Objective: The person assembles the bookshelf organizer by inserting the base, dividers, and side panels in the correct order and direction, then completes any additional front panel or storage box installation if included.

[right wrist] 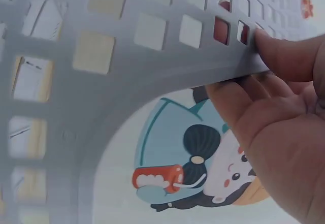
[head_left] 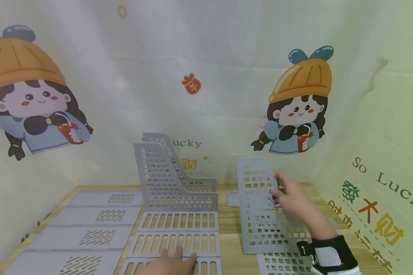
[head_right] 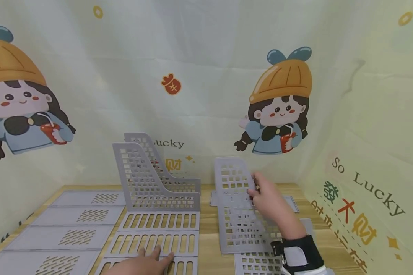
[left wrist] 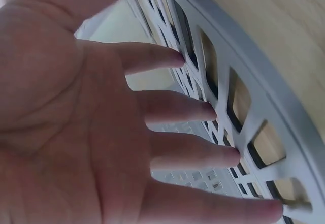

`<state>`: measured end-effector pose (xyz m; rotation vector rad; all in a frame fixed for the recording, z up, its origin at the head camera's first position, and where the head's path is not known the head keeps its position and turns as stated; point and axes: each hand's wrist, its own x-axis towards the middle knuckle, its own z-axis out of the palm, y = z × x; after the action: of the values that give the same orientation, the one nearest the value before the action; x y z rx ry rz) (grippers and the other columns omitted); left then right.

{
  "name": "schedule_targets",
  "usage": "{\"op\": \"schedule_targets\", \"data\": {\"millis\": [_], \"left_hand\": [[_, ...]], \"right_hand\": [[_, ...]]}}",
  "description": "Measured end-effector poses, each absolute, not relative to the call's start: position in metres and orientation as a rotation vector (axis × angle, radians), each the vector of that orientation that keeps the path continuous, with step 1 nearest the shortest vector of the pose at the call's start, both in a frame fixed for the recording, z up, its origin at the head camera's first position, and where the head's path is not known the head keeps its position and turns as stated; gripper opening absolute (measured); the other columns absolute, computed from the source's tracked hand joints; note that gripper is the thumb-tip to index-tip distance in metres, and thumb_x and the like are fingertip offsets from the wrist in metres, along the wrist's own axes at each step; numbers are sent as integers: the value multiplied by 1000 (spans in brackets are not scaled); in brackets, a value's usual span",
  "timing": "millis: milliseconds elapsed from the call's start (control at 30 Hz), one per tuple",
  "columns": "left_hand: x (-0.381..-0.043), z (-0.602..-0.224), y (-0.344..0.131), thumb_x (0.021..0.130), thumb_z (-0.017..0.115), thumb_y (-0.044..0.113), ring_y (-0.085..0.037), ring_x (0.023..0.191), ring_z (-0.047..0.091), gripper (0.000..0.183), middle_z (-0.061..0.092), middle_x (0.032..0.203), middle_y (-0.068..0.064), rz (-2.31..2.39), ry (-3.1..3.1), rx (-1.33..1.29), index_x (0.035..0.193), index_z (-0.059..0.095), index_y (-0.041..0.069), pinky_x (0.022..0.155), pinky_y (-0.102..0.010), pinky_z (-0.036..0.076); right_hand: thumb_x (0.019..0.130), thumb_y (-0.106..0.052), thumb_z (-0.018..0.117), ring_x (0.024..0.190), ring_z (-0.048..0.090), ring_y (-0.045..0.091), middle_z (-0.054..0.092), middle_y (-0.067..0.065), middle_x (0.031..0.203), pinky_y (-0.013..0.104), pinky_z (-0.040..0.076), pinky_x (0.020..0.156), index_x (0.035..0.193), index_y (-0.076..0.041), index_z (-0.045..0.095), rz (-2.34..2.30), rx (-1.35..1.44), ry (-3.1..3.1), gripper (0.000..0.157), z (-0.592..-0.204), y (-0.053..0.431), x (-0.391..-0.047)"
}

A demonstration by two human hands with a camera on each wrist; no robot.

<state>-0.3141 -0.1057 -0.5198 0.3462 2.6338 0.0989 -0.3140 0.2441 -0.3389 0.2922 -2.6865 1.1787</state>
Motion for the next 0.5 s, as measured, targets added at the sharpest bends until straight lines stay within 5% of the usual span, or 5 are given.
{"op": "schedule_targets", "data": {"millis": [167, 400, 500], "left_hand": [[-319, -522, -113, 80, 67, 85, -51, 155, 38, 85, 46, 167, -11, 50, 2601, 494, 155, 48, 50, 99, -87, 43], [-273, -446, -97, 80, 79, 72, -56, 151, 42, 84, 52, 163, -12, 142, 2638, 368, 154, 55, 41, 100, -91, 39], [-263, -426, -92, 83, 82, 62, -56, 146, 48, 81, 54, 161, -16, 177, 2626, 382, 154, 57, 32, 111, -82, 40]], "right_hand": [[109, 0, 53, 99, 74, 33, 68, 28, 131, 41, 62, 78, 130, 0, 53, 1142, 300, -2574, 22, -334, 233, -310], [108, -1, 56, 97, 77, 30, 77, 22, 114, 38, 63, 79, 125, -2, 58, 1190, 387, -2417, 17, -340, 213, -309], [107, 0, 57, 97, 77, 28, 78, 21, 113, 37, 64, 81, 126, -2, 59, 1197, 414, -2417, 19, -344, 207, -307]]}}
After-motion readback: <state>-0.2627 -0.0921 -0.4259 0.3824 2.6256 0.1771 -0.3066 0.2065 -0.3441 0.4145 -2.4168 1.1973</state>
